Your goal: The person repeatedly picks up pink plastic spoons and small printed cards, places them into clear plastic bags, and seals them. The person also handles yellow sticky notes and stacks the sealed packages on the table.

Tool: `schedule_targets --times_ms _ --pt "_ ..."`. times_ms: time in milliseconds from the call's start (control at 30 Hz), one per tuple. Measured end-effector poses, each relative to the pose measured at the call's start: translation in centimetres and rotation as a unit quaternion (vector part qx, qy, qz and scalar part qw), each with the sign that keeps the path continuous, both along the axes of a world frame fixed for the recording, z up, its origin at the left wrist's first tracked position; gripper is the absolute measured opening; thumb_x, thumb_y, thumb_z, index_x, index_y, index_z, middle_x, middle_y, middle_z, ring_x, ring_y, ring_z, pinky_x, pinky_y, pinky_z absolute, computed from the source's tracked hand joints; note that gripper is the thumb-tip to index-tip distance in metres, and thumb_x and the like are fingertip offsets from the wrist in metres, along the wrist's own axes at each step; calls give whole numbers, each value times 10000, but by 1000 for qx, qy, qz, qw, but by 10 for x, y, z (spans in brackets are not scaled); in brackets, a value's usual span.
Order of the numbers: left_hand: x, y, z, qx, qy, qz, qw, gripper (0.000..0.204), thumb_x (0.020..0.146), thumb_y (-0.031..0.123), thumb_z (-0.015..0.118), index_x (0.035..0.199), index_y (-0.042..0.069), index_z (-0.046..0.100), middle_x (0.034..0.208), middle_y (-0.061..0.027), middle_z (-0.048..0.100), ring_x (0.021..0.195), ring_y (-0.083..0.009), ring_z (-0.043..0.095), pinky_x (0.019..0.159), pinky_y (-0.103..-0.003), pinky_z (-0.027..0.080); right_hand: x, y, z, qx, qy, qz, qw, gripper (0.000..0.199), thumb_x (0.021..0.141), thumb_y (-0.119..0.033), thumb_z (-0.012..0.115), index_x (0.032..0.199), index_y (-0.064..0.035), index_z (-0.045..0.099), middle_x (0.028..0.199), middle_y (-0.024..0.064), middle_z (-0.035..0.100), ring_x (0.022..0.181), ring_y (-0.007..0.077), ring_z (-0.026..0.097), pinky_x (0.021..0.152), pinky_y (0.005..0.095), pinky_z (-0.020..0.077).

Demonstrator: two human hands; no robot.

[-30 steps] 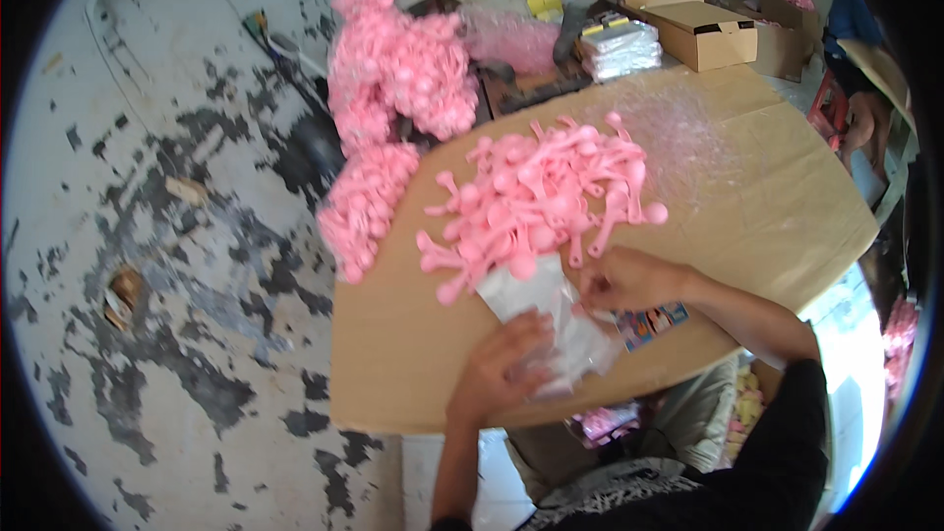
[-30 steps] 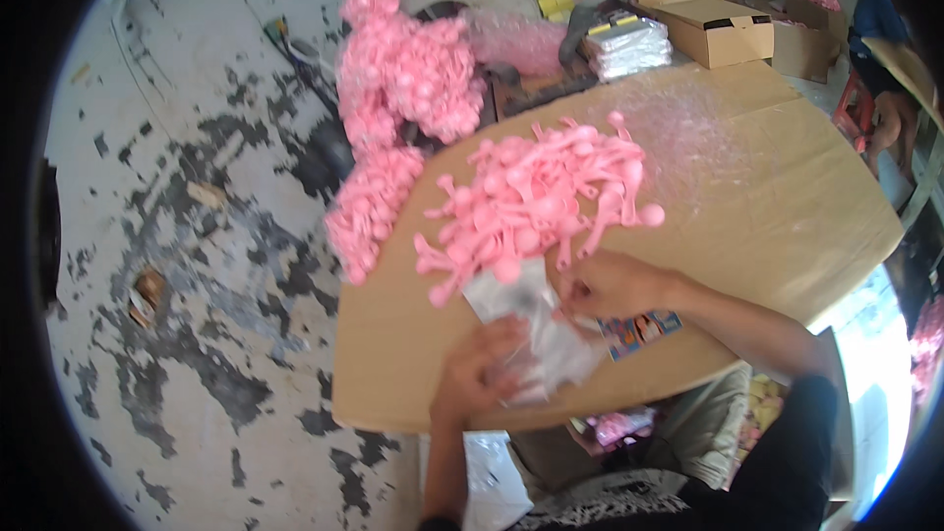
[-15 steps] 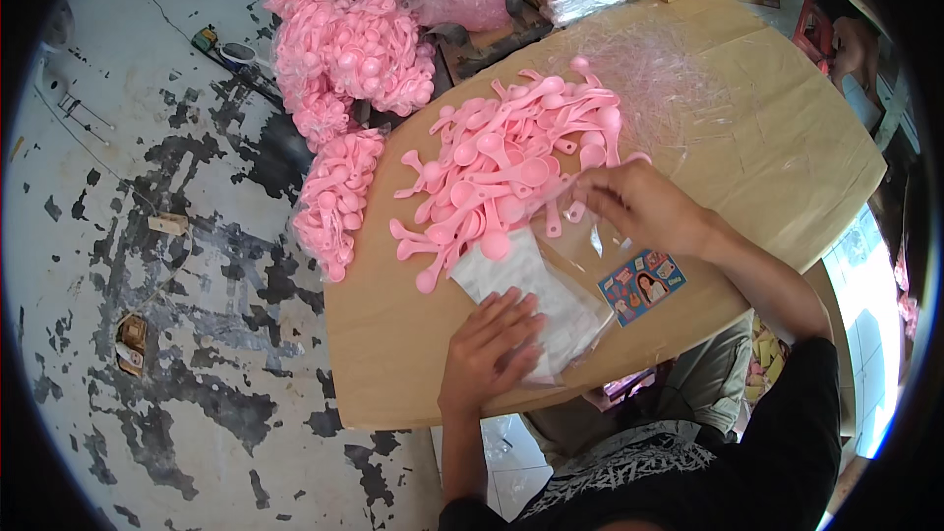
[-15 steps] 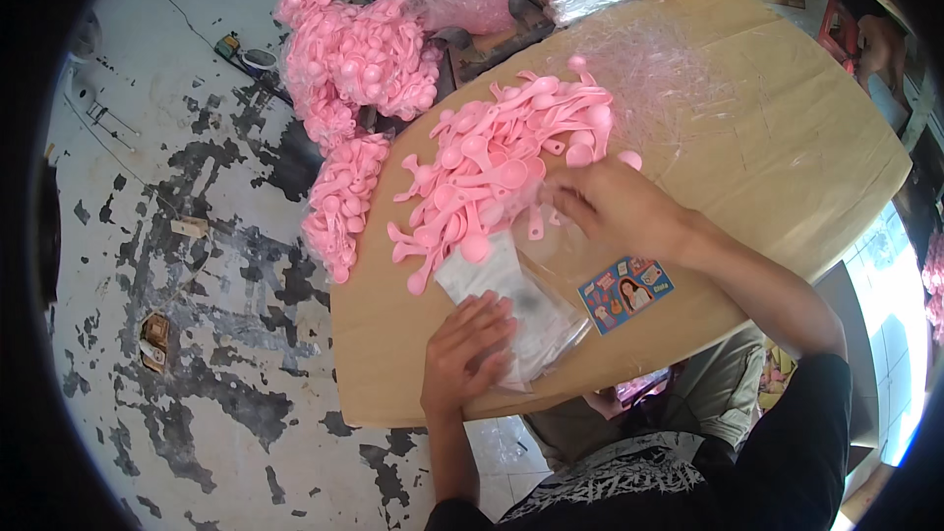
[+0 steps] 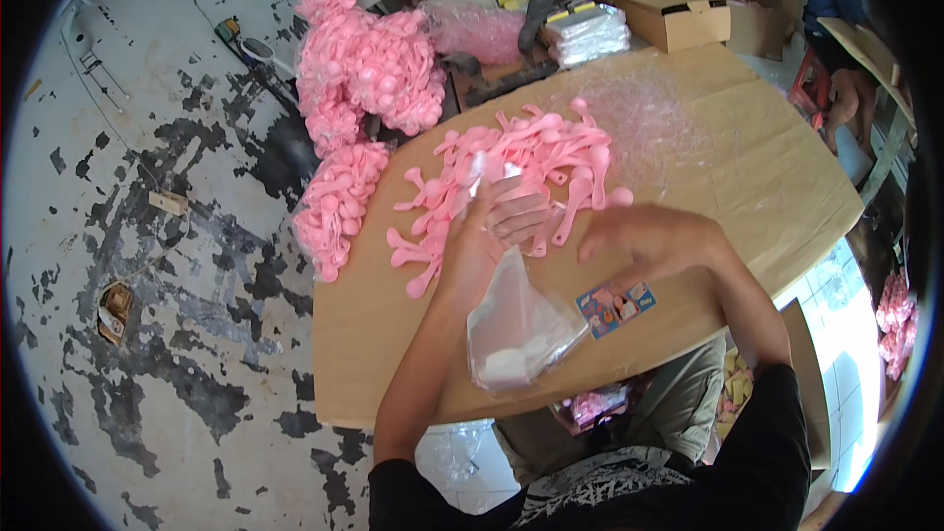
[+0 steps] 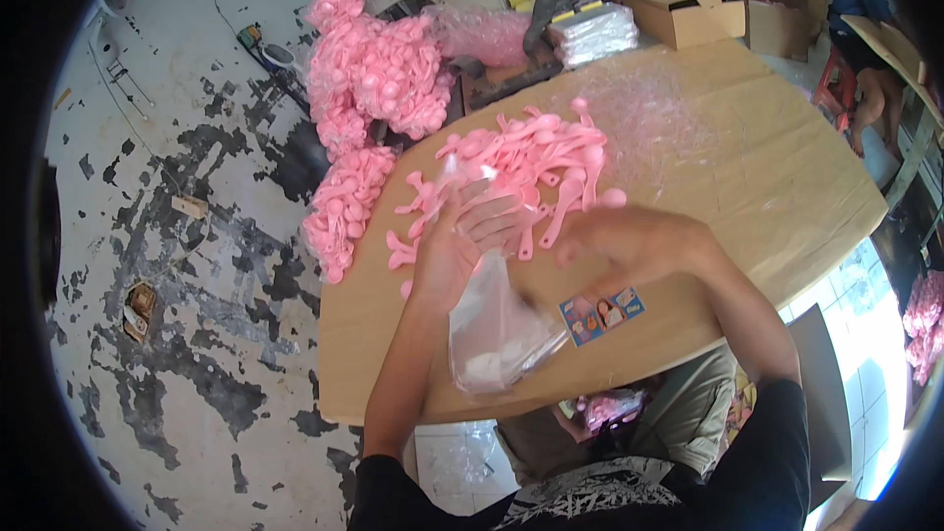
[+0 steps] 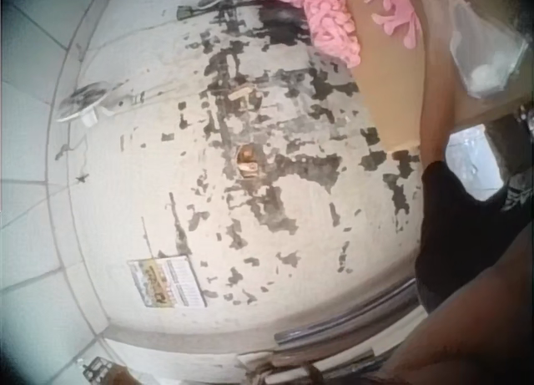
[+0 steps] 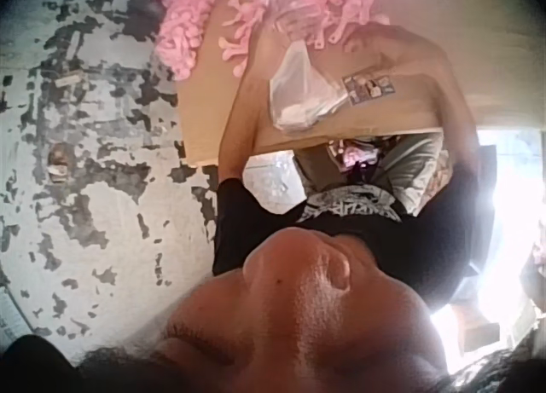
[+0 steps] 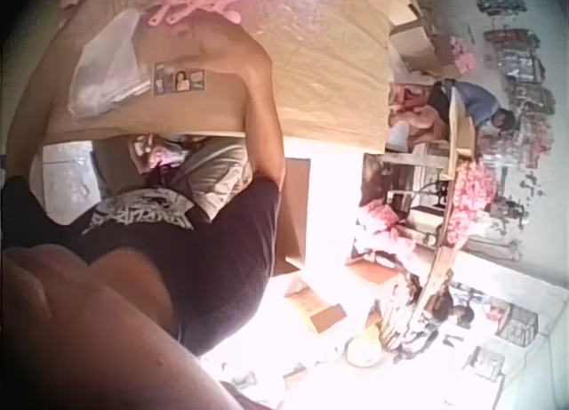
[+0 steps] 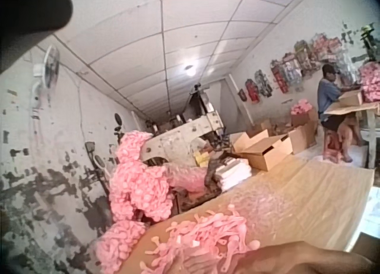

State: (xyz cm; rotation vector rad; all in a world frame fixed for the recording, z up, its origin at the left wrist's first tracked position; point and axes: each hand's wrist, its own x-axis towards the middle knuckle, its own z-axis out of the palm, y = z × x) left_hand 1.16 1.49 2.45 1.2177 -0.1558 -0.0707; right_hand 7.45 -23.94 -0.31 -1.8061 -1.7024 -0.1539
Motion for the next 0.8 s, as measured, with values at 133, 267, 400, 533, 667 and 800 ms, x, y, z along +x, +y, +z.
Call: schedule_targets --times_ms 133,267,400,533,667,800 --pt "11 12 -29 -8 -6 85 996 373 1028 231 495 1308 -16 485 1252 -210 602 1147 -276 618 939 -390 540 -10 -5 -21 -167 31 -93 981 497 753 -360 803 1115 -56 650 896 127 688 898 328 660 778 430 492" --pt "9 19 -40 18 -8 131 991 359 976 215 608 1228 -36 560 1132 -159 667 1062 -238 655 907 -335 553 -8 1 5 -319 165 -111 927 414 787 -344 772 1063 -50 678 865 137 691 823 287 674 744 405 507" --pt "10 19 -37 16 -35 128 991 314 964 244 633 1132 -21 623 1082 -123 687 996 -208 676 855 -307 561 10 -3 4 -203 241 -159 936 294 898 -328 655 1019 -64 700 839 165 707 771 319 679 728 403 516" --pt "4 16 -31 4 -37 144 989 322 962 253 638 1136 -17 622 1075 -119 691 976 -193 683 816 -292 558 15 2 7 -266 201 -172 927 288 981 -320 567 1089 -82 688 770 117 690 699 237 678 635 347 521" --pt "-1 14 -37 -10 -31 126 991 319 967 235 629 1168 -12 608 1093 -124 682 987 -209 679 816 -311 555 -3 26 8 -87 382 -173 904 270 1026 -273 512 1161 -88 654 704 15 620 581 79 600 483 231 453" --pt "-4 5 -40 49 -4 127 991 349 973 215 619 1223 -24 583 1136 -121 668 1031 -213 663 884 -337 538 -15 46 -14 52 422 -160 891 256 1020 -243 534 1193 -78 625 765 -13 621 544 38 537 469 210 436"
